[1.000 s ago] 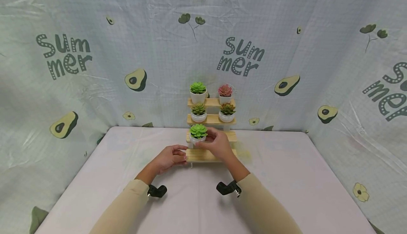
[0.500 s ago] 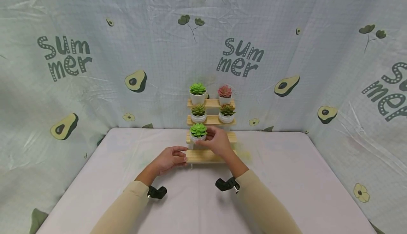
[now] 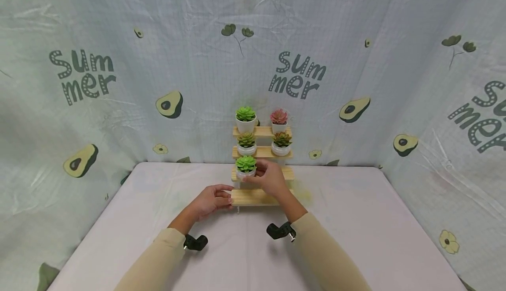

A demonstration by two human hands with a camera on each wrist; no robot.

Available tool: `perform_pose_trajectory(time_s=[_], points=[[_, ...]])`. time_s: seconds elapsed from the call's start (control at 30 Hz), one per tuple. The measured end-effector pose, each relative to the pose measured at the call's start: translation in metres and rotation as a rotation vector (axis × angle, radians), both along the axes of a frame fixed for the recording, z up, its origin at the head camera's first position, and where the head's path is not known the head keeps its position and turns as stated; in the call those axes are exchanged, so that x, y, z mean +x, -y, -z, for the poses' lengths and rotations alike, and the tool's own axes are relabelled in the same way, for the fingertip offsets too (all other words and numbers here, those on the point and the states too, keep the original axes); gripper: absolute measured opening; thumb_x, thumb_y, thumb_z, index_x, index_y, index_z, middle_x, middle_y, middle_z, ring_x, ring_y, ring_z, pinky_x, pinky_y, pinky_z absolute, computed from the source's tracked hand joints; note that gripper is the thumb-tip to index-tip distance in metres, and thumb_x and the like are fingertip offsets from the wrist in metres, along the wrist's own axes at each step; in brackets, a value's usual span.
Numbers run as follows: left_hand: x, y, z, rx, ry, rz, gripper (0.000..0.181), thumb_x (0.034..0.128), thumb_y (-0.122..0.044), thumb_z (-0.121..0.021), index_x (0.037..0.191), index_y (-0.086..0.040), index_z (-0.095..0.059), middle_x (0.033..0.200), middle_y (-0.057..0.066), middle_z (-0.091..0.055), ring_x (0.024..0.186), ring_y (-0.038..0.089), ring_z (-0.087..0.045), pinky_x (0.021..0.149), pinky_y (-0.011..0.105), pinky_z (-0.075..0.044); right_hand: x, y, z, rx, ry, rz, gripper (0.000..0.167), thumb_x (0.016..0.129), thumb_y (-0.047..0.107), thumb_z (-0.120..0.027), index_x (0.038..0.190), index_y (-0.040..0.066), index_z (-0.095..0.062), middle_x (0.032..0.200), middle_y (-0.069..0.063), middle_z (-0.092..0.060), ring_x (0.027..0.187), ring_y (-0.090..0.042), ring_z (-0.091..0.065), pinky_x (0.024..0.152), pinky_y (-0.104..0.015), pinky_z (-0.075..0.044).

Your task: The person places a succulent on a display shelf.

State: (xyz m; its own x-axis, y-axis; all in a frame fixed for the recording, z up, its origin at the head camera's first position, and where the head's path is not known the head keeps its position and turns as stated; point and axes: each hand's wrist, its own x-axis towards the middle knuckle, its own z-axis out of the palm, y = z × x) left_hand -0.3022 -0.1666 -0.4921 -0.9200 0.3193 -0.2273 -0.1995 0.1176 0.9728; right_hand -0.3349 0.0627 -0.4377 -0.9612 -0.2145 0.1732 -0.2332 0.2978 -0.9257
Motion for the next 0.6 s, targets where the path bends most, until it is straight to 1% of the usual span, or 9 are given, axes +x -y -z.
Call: perform_pose_trajectory(time_s=[0.27, 0.47, 0.6], points=[[0.0003, 0.0012, 0.0032, 0.002, -0.002, -0.007, 0.053, 0.0979, -0.002, -0.066, 0.146, 0.007, -0.046, 0.107, 0.01, -0.066, 0.089, 0.016, -0.07, 0.09, 0.036, -0.063, -0.0043, 0.0001, 0.0044, -0.017, 0.008, -0.03, 0.056, 0.08, 0.014, -0.089, 0.129, 0.002, -0.068, 0.127, -0.015, -0.071, 0.115, -0.027, -0.071, 0.093, -0.033, -0.062], [-0.0003, 0.0005, 0.0039, 0.017, -0.002, -0.009, 0.053, 0.0979, -0.002, -0.066, 0.146, 0.006, -0.046, 0.106, 0.008, -0.067, 0.089, 0.015, -0.071, 0.089, 0.035, -0.063, -0.002, 0.0008, 0.0034, -0.024, -0.005, -0.019, 0.056, 0.08, 0.014, -0.089, 0.13, 0.001, -0.067, 0.127, -0.017, -0.071, 0.116, -0.029, -0.071, 0.094, -0.035, -0.061], [-0.0007, -0.0013, 0.0038, 0.023, 0.0, -0.006, 0.054, 0.0975, -0.002, -0.067, 0.146, 0.007, -0.046, 0.105, 0.008, -0.068, 0.088, 0.016, -0.071, 0.088, 0.035, -0.063, -0.0018, -0.0003, 0.0028, -0.023, 0.0, -0.007, 0.056, 0.079, 0.015, -0.09, 0.129, 0.003, -0.068, 0.127, -0.016, -0.071, 0.115, -0.028, -0.071, 0.094, -0.035, -0.062]])
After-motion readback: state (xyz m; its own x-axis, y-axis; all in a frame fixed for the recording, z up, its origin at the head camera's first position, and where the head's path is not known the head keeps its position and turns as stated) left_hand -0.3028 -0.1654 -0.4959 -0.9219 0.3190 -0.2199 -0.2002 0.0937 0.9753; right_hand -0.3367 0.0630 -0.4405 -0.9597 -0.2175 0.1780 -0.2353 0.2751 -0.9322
